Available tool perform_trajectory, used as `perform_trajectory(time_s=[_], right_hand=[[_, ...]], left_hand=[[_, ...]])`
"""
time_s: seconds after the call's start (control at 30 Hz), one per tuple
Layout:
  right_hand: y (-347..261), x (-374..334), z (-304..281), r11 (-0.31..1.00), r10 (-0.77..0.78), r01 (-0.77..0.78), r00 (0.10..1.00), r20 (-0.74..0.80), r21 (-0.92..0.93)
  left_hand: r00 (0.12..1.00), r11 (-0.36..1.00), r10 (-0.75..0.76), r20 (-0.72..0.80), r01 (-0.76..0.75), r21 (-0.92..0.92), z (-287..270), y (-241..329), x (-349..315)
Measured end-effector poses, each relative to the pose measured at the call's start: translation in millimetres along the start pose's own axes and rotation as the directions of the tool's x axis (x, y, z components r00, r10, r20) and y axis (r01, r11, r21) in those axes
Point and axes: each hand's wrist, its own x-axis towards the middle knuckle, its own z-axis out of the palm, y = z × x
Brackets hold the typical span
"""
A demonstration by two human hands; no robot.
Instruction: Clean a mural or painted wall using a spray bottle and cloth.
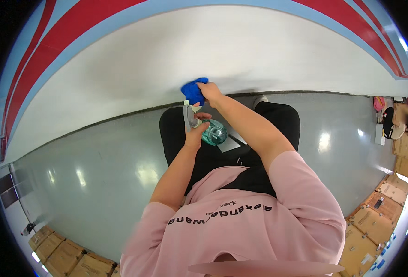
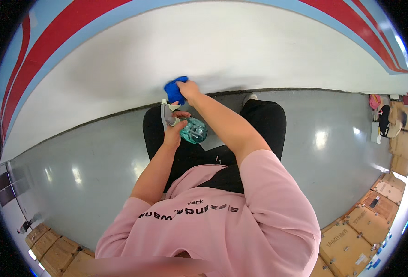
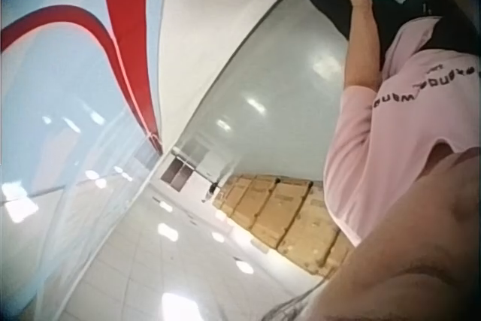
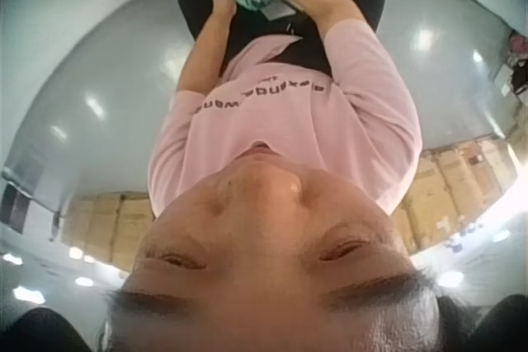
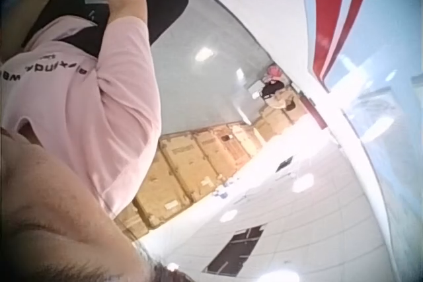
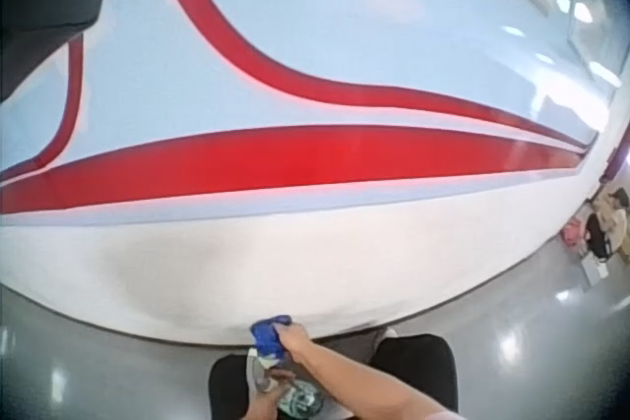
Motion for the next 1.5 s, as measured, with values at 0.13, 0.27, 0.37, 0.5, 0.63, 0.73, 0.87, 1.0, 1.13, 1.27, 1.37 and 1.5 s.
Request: perform_trajectory(time_s=[0.13,0.27,0.37,0.5,0.63,0.73,0.87,1.0,1.13,1.27,1.37,1.5], right_hand=[[-67.2,-73.3,51.7,0.983,0.104,-0.075,0.980,0.170,-0.169],[-26.0,-21.3,54.4,0.996,-0.046,0.054,0.993,0.108,-0.068],[10.2,35.6,32.3,0.981,-0.156,0.159,0.987,0.040,-0.114],[4.9,19.2,39.6,0.959,-0.114,0.131,0.990,0.080,-0.253],[-15.6,-11.0,26.0,0.993,-0.116,0.120,0.982,0.146,-0.018],[-57.1,-47.1,3.2,0.977,-0.211,0.206,0.969,0.127,0.052],[-124.2,-104.8,-26.1,0.915,-0.374,0.355,0.925,0.072,0.192],[-130.5,-118.6,-39.0,0.820,-0.445,0.401,0.895,0.015,0.408],[-61.1,-54.8,-51.8,0.940,-0.306,0.311,0.951,-0.051,0.138],[-8.6,-7.3,-75.3,0.993,-0.092,0.106,0.974,-0.209,0.058],[-17.3,-43.9,-49.6,0.976,-0.094,0.118,0.986,-0.136,0.183],[-68.0,-120.1,-65.0,0.548,-0.835,0.779,0.488,-0.253,-0.306]], left_hand=[[0.998,0.996,0.061,-0.015,-0.061,-0.058,-16.6,2.1,-13.0],[1.000,0.999,0.010,-0.021,-0.009,0.045,-6.0,5.5,-11.3],[0.998,0.996,-0.058,0.002,0.057,0.074,6.9,3.8,0.3],[1.000,0.998,-0.002,-0.021,0.003,0.063,-5.9,4.8,-6.0],[0.998,0.999,0.033,-0.052,-0.035,-0.042,-7.2,-1.1,-7.1],[0.999,0.999,0.017,0.033,-0.016,-0.030,-9.9,-1.7,-6.9],[0.996,0.997,0.052,0.079,-0.057,0.054,-5.2,10.6,-2.5],[0.994,0.997,0.062,0.085,-0.065,0.036,-11.1,8.4,-4.0],[0.998,0.997,0.013,0.063,-0.018,0.077,-10.4,6.7,-3.9],[0.996,0.997,0.013,0.087,-0.019,0.077,-0.2,4.3,-1.6],[0.996,0.994,0.037,0.077,-0.044,0.101,-13.1,0.5,-3.9],[0.998,0.990,-0.020,0.056,0.012,0.140,-18.8,-10.1,-0.2]])
